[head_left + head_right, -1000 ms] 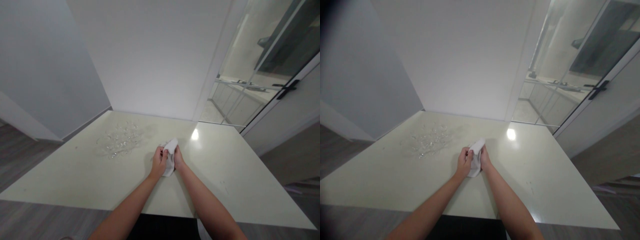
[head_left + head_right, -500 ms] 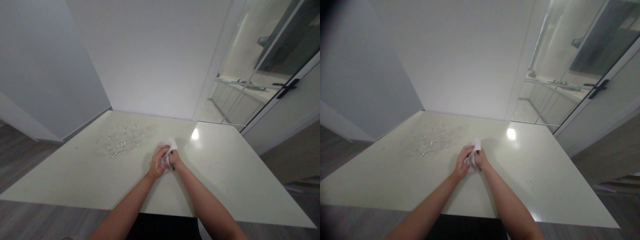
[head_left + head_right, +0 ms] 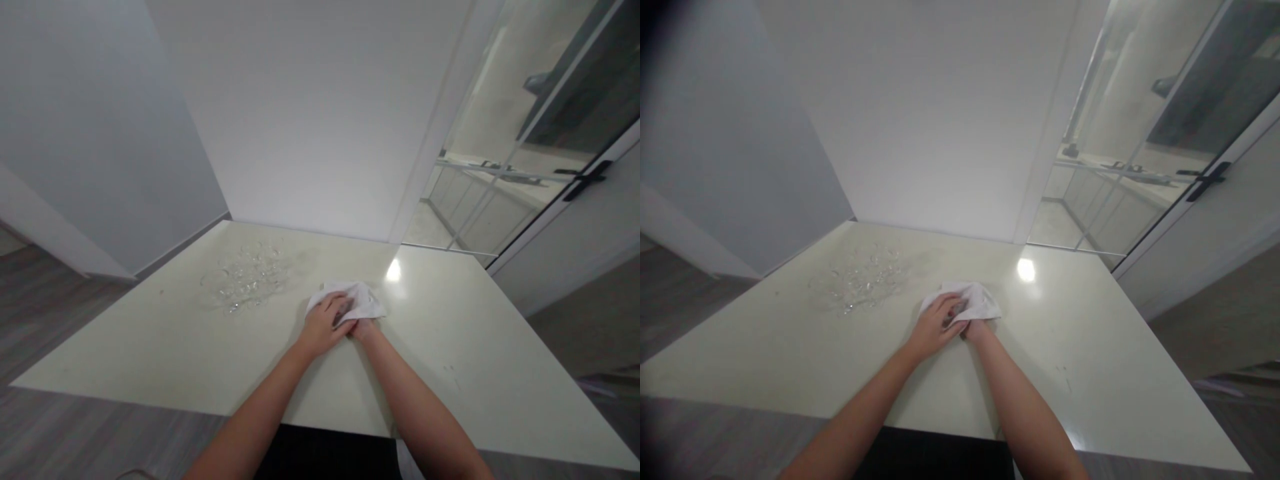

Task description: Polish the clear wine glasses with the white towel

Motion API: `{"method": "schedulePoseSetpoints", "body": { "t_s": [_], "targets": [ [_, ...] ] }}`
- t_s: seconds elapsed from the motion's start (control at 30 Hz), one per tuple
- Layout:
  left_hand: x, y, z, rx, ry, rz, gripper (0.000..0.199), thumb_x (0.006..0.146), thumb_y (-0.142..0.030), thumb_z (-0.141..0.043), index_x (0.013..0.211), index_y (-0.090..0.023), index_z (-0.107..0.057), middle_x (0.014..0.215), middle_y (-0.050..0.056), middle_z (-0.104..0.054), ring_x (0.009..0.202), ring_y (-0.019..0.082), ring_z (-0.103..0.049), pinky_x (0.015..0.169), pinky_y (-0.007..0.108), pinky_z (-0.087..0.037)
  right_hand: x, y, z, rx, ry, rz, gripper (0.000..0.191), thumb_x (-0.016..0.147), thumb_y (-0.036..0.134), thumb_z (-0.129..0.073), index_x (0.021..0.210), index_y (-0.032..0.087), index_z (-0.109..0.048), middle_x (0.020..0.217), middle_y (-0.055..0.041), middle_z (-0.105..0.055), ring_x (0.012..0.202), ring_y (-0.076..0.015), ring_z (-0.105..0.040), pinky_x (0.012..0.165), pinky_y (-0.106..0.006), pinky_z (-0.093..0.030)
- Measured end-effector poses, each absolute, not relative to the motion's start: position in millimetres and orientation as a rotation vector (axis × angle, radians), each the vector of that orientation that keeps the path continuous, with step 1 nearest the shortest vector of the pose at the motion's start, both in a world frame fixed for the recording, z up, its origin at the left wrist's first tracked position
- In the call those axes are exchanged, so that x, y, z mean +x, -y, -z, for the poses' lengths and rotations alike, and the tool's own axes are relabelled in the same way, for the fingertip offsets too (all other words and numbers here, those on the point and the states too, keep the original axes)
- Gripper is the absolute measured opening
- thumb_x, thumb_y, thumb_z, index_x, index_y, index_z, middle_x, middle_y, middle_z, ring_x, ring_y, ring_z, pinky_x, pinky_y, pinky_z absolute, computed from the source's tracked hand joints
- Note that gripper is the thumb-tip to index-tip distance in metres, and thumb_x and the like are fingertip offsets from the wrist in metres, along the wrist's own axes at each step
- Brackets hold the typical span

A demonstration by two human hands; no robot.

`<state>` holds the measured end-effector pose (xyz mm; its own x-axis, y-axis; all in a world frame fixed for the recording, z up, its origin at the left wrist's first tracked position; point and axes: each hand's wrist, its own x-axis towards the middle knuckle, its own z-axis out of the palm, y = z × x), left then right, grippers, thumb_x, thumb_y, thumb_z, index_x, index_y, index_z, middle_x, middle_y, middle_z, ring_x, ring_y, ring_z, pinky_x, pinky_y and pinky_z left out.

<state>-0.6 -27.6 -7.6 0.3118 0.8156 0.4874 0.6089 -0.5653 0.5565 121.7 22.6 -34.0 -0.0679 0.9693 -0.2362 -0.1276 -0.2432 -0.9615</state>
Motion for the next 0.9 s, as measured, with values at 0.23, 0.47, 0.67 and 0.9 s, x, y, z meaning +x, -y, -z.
{"method": "schedulePoseSetpoints", "body": {
  "t_s": [0.23,0.47,0.67,0.9],
  "targets": [
    [-94,35,-59,1.716,-2.585,-0.774,0.065,0.091,-0.056,-0.042,0.143,-0.018,-0.032,0.079,0.007,-0.069,0.072,0.026,-0.066,0.071,0.036,-0.048,113,-24,41,-0.711,0.672,-1.747,0.03,0.063,0.043,-0.07,0.085,0.022,-0.068,0.078,-0.0051,-0.074,0.092,-0.0249,-0.069,0.078,-0.037,-0.056],
    [-129,28,-63,1.69,-2.678,-0.418,0.044,0.091,-0.053,-0.041,0.118,-0.023,-0.058,0.087,0.012,-0.072,0.084,0.032,-0.067,0.069,0.036,-0.046,114,-28,58,-0.94,0.595,-1.703,0.027,0.066,0.046,-0.068,0.083,0.025,-0.065,0.072,-0.0033,-0.073,0.097,-0.0254,-0.068,0.085,-0.041,-0.056],
    [-122,43,-69,1.79,-2.598,-0.66,0.03,0.088,-0.049,-0.049,0.097,-0.023,-0.061,0.073,0.003,-0.07,0.069,0.023,-0.065,0.058,0.027,-0.037,116,-31,68,-0.833,0.498,-1.656,0.026,0.054,0.031,-0.078,0.075,0.021,-0.066,0.08,-0.0027,-0.076,0.092,-0.0265,-0.07,0.089,-0.043,-0.056],
    [-102,54,-102,1.902,-2.043,-1.284,0.039,0.072,-0.055,-0.068,0.072,-0.02,-0.051,0.056,-0.005,-0.05,0.052,0.01,-0.046,0.054,0.021,-0.034,118,-31,75,-0.721,0.549,-1.639,0.029,0.062,0.029,-0.079,0.088,0.02,-0.072,0.093,-0.0041,-0.076,0.09,-0.023,-0.07,0.095,-0.042,-0.053]
  ]
}}
